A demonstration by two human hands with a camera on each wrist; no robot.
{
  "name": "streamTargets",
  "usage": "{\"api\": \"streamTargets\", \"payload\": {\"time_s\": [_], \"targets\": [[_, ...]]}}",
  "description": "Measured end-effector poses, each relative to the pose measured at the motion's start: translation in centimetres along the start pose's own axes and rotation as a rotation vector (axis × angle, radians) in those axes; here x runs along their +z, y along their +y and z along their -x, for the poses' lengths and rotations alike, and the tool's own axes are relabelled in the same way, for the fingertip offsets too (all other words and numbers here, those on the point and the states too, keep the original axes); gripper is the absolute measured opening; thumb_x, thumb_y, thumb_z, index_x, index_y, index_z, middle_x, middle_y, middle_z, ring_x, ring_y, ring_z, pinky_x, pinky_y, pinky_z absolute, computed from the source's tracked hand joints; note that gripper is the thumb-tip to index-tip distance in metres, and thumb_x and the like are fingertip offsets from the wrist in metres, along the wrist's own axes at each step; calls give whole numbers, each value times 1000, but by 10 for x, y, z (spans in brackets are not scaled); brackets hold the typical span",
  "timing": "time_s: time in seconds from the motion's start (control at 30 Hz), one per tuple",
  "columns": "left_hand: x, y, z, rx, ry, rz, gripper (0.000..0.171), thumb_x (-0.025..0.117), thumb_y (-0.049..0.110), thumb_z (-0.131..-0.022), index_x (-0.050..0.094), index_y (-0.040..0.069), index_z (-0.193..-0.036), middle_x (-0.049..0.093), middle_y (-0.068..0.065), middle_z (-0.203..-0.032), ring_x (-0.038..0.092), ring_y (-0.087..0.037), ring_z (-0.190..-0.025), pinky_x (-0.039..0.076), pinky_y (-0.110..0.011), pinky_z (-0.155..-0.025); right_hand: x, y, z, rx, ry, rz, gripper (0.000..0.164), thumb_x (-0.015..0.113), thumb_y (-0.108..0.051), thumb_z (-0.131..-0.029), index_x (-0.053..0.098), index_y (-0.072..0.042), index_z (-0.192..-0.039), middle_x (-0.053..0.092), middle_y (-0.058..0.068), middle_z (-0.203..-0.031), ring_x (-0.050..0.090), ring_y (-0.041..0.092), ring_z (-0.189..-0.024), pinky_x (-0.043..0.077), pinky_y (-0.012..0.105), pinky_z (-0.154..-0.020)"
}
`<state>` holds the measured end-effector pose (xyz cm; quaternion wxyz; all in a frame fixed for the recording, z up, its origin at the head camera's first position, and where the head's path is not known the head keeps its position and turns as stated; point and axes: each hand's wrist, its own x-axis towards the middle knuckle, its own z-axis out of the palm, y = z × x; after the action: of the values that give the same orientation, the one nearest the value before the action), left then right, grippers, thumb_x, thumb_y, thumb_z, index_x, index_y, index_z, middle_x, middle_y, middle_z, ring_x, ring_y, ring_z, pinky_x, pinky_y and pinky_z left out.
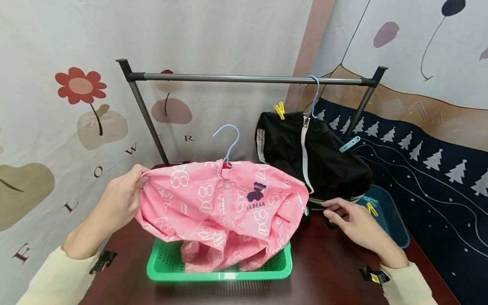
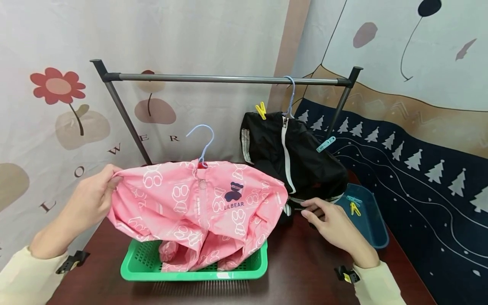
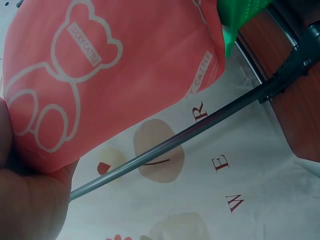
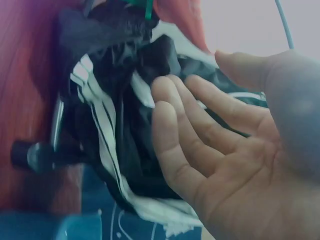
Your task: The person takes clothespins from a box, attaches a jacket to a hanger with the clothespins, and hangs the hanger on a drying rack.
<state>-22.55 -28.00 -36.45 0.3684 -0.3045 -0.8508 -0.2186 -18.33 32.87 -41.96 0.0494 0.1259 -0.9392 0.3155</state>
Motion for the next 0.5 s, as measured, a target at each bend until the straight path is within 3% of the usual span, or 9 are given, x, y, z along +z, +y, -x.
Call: {"api": "streamTargets", "payload": {"time_s": [0.07,0.17,0.5], "targets": [[0,0,2,-3,3,-5,3,68,-2,-113,70,0,-112,71,-6,-90,60,-20,-77,48,-31,-73,-7,5,5,-4,-8,16,25,76,-25,-116,79,-14,-138,86,-1,-117,73,-2,-89,62,25,-75],[-1,-1,4,-9,1,-13,8,65,5,-116,69,-1,-112,72,-7,-90,60,-20,-76,48,-30,-71,-17,13,13,6,-20,36,24,77,-25,-115,80,-15,-137,86,-3,-116,74,-5,-91,63,24,-77],[0,-2,9,-15,1,-19,5,71,1,-112,69,-1,-115,74,-8,-91,63,-21,-76,50,-28,-71,-50,54,30,94,-78,107,24,74,-25,-117,82,-11,-135,85,0,-114,74,-4,-91,62,23,-78]]}}
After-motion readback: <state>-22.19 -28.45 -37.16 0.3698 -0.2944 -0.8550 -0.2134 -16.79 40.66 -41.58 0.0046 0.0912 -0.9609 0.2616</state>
